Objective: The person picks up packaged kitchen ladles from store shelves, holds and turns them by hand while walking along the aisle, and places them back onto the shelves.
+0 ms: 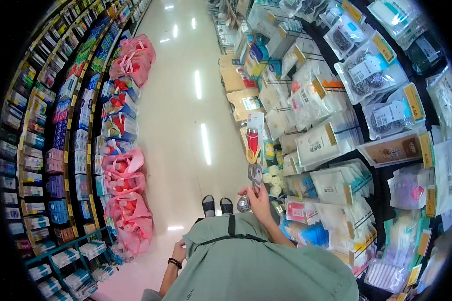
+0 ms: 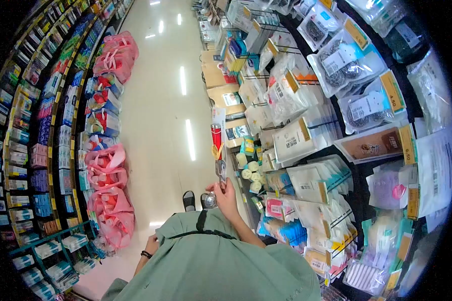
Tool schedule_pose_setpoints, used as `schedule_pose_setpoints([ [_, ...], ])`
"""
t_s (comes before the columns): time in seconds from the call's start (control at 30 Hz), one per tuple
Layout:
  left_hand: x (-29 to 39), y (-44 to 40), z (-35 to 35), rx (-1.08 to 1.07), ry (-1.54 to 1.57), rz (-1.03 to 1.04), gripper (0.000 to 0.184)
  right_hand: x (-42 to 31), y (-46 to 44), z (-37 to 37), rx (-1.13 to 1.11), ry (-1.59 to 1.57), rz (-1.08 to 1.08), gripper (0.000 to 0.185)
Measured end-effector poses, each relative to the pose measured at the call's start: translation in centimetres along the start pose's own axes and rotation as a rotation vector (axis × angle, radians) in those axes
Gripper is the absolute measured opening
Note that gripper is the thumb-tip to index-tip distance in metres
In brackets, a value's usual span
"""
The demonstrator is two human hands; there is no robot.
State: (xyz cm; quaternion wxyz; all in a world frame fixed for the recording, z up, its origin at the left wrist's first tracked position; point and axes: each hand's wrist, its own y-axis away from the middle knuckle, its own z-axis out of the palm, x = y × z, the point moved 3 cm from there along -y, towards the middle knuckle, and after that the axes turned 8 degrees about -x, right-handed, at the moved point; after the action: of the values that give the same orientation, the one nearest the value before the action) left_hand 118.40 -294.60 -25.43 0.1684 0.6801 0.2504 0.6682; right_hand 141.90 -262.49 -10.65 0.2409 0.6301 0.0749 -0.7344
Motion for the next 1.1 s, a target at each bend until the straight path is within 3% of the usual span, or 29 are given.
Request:
schedule_pose_setpoints([
  [0.07,-1.4,-1.1,-0.1,0.022,-0.055,0.15,0.031,-0.3,-0.5,0.9,-0.019,-0.018,-0.02,0.011],
  [0.17,-1.5,-2.4,0.3,0.158,-0.271,0.144,0.029,-1.2,-1.1,2.2,-0.045,0.007,0.035,0.011],
  [0.27,-4.6,-3.9,-0.7,0.198,-0.119,-0.116,0.029,-0.6,-1.6,2.7,-0.064,0.035,0.04,0.011],
  [0.37,-0.7,-3.8,-0.7,0.288,-0.503,-0.014,0.033,-1.2,-1.7,3.4,-0.076,0.052,0.041,0.011],
  [0.47,3.2,-3.7,-0.8,0.339,-0.429,-0.078,0.036,-0.9,-2.0,3.6,-0.077,0.077,0.026,0.012],
  [0.57,4.1,-4.7,-1.3,0.358,-0.804,0.215,0.039,-0.7,-2.2,4.1,-0.079,0.065,0.009,0.012],
  [0.67,1.8,-6.4,-2.0,0.326,-0.681,0.073,0.039,-0.5,-2.5,4.6,-0.09,0.052,0.01,0.012],
  [0.77,4.5,-6.4,-2.2,0.26,-0.786,0.128,0.036,-0.3,-2.5,5.0,-0.093,0.072,0.016,0.013],
  [0.97,5.1,-6.3,-2.4,0.235,-0.585,0.105,0.034,-0.2,-2.2,5.1,-0.081,0.057,-0.006,0.012],
  [1.1,4.7,-4.9,-2.8,0.282,-0.489,0.256,0.032,-1.1,-1.9,5.2,-0.035,0.066,0.052,0.01],
])
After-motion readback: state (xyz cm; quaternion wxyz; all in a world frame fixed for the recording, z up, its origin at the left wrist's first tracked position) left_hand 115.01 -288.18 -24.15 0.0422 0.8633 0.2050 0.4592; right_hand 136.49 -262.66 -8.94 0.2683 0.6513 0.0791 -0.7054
